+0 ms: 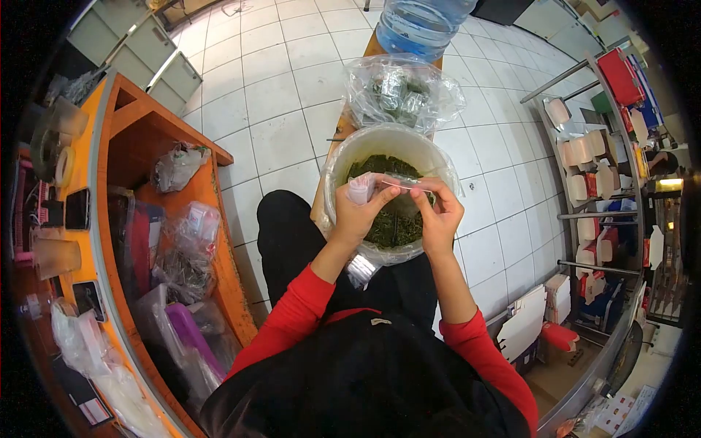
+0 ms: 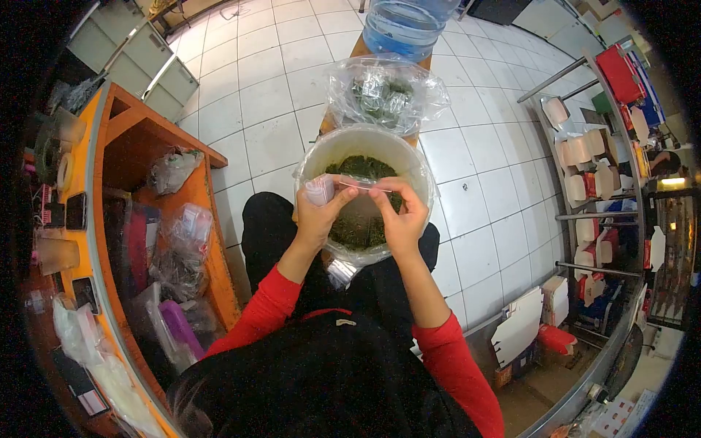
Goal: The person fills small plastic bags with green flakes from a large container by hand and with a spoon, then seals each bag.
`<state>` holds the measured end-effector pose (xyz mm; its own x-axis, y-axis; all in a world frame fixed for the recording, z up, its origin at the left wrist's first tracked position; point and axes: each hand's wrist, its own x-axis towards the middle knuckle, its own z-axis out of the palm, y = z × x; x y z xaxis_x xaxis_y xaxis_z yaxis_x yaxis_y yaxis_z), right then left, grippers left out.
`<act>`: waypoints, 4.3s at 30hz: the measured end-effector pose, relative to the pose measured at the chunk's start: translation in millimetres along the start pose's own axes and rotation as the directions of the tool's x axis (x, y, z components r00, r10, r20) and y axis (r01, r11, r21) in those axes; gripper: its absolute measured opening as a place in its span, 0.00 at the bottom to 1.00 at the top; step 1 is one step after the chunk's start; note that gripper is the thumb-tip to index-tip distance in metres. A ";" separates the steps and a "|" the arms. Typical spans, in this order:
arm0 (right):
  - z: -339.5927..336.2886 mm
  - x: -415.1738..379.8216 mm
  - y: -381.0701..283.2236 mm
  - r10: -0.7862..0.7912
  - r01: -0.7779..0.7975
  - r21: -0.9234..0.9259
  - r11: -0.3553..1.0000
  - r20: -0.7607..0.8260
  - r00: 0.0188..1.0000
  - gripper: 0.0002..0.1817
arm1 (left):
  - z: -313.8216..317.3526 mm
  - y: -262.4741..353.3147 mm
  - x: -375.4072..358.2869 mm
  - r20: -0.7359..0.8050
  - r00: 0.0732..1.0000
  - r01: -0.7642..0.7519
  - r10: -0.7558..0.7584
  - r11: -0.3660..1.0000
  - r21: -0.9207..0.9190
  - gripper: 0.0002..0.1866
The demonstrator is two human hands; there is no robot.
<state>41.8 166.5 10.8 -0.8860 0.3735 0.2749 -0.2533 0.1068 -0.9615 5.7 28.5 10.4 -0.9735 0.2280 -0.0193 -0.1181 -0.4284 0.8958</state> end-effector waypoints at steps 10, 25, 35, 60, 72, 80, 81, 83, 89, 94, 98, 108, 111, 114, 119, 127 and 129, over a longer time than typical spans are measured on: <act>3.9 10.9 -26.2 0.124 -0.111 -0.091 0.990 0.151 0.981 0.04 | -2.0 12.6 -2.2 0.014 0.978 -0.200 0.207 0.926 0.321 0.06; 1.5 27.4 -18.1 0.109 -0.072 -0.162 0.984 0.227 0.968 0.05 | -6.2 16.5 1.8 -0.008 0.995 -0.096 0.099 0.977 0.190 0.05; -0.1 33.4 -23.2 0.191 -0.135 -0.191 0.972 0.317 0.929 0.04 | -13.6 12.7 7.2 0.060 0.993 -0.115 0.103 0.954 0.276 0.05; 12.0 95.7 -35.7 -0.263 0.293 -0.560 0.775 0.136 0.955 0.22 | -31.9 10.7 34.1 0.141 0.946 0.324 -0.293 0.876 -0.357 0.23; 13.0 41.5 -10.6 0.287 -0.240 -0.206 0.948 0.237 0.928 0.03 | -10.7 16.8 25.1 0.075 0.962 0.274 -0.264 0.907 -0.321 0.20; 14.8 31.9 -26.1 0.229 -0.217 -0.087 0.972 0.183 0.956 0.05 | -7.8 13.7 17.0 0.045 0.982 0.189 -0.184 0.967 -0.171 0.16; 16.2 30.5 -28.8 0.276 -0.274 -0.033 0.961 0.168 0.946 0.05 | -7.0 12.6 17.2 0.050 0.981 0.195 -0.189 0.965 -0.178 0.15; 15.1 27.6 -25.9 0.279 -0.284 0.011 0.959 0.149 0.949 0.06 | -4.4 14.7 15.9 0.050 0.985 0.173 -0.167 0.969 -0.174 0.12; -6.1 28.9 -20.1 0.277 -0.280 0.014 0.960 0.096 0.956 0.06 | -20.0 12.7 16.8 -0.286 0.947 0.137 -0.146 0.989 -0.051 0.14; -32.6 41.9 -32.7 0.321 -0.317 0.065 0.946 -0.075 0.944 0.05 | -36.1 22.5 8.1 -0.350 0.935 -0.038 0.064 0.996 0.081 0.14; -7.6 21.7 -30.4 0.148 -0.152 0.034 0.988 0.086 0.985 0.04 | -4.3 33.1 -11.7 -0.042 0.997 -0.046 0.072 0.894 0.445 0.10; -3.0 10.6 -39.3 0.234 -0.232 -0.054 0.971 0.395 0.888 0.05 | -21.7 33.5 -12.6 0.240 0.970 -0.067 -0.027 0.925 0.375 0.06; -1.4 5.5 -40.2 0.287 -0.283 -0.069 0.957 0.393 0.873 0.06 | -27.8 37.8 -11.9 0.287 0.958 -0.166 0.009 0.832 0.529 0.05; 5.1 -5.6 -49.7 -0.048 0.312 -0.445 0.839 0.511 0.858 0.03 | -18.1 49.6 -19.3 0.296 0.950 -0.285 0.096 0.651 0.703 0.06; 0.6 -12.0 -56.9 -0.139 0.457 -0.530 0.715 0.533 0.835 0.07 | -11.2 36.8 -29.0 0.307 0.923 -0.385 0.232 0.583 0.716 0.09; 7.4 -6.3 -53.8 -0.205 0.421 -0.524 0.741 0.421 0.884 0.09 | -16.6 12.1 -19.6 0.052 0.995 -0.101 0.086 0.845 0.525 0.05; 0.7 4.7 -51.1 -0.175 0.437 -0.542 0.717 0.467 0.867 0.10 | -29.8 1.2 -11.3 0.015 0.999 0.041 -0.051 0.911 0.411 0.07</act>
<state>50.2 162.2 61.2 -0.9048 -0.1249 0.4070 -0.3583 0.7397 -0.5696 10.7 -0.7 -1.5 -0.9630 0.2631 -0.0585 -0.0664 -0.0211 0.9976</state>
